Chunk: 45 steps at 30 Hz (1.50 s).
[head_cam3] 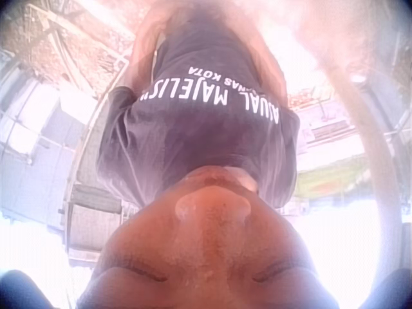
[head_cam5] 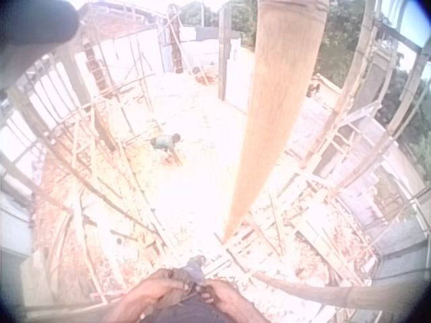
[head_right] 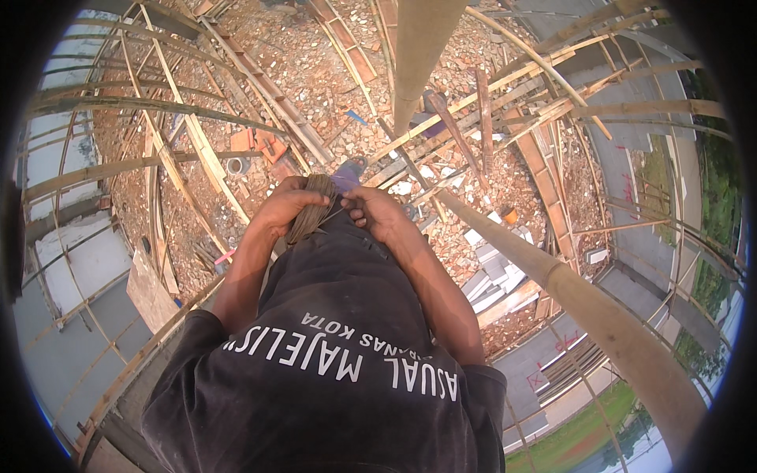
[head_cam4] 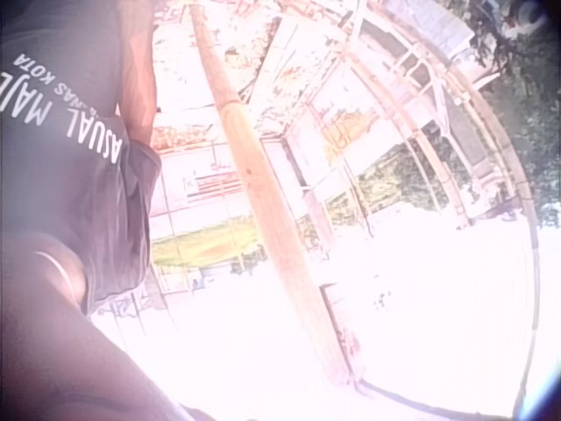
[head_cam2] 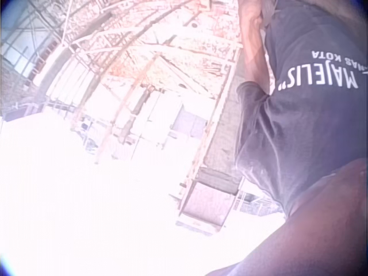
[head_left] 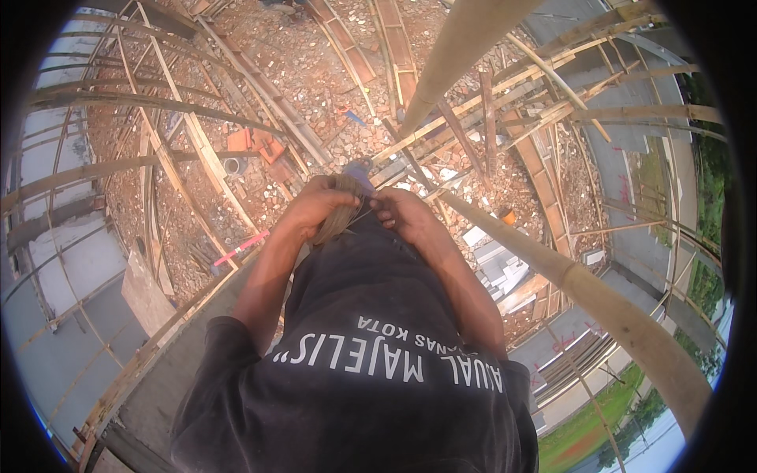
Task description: The person uses pliers to cut and tie wire around bamboo poles to assemble a scaffolding structure. They repeatedly wrap wire around joints and tighten it to secure the poles in place.
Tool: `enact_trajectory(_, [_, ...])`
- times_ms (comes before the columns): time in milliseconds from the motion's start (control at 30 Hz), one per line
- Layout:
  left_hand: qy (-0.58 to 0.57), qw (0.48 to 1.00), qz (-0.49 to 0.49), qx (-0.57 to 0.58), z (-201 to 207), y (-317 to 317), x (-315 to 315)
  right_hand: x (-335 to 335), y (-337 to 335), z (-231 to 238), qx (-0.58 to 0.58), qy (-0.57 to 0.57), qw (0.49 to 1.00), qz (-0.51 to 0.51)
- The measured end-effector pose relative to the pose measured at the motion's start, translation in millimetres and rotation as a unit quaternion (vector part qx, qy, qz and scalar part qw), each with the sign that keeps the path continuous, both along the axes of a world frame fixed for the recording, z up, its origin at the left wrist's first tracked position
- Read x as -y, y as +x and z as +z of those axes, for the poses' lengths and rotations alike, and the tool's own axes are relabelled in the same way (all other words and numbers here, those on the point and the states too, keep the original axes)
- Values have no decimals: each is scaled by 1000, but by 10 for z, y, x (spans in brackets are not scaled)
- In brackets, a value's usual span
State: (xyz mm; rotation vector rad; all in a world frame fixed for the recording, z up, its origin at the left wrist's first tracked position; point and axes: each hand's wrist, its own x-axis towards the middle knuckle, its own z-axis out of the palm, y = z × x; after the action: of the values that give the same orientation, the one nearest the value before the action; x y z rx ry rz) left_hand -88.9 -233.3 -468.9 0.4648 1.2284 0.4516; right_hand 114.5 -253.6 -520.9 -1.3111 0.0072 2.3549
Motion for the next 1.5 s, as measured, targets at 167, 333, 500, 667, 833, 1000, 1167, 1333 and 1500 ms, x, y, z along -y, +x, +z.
enact_trajectory(167, [-3,1000,2,6,-24,7,19,10,-34,-9,16,5,1000,11])
enact_trajectory(333, [2,1000,-11,2,-3,9,9,28,-36,1,18,29,999,9])
enact_trajectory(500, [3,1000,-9,-9,4,2,41,57,-26,15,14,17,1000,4])
enact_trajectory(667, [7,1000,-16,1,-27,4,46,55,-21,49,23,42,999,10])
enact_trajectory(833, [10,1000,-25,9,46,24,60,47,-47,85,33,99,993,59])
enact_trajectory(1000, [45,996,-77,21,10,-38,74,33,-77,81,39,97,991,82])
enact_trajectory(1167, [52,996,-73,17,9,-38,119,40,-131,57,50,88,992,71])
enact_trajectory(1333, [61,995,-83,9,39,-37,108,16,-162,51,65,94,990,87])
enact_trajectory(1500, [66,994,-86,17,48,-47,110,14,-205,50,58,71,993,74])
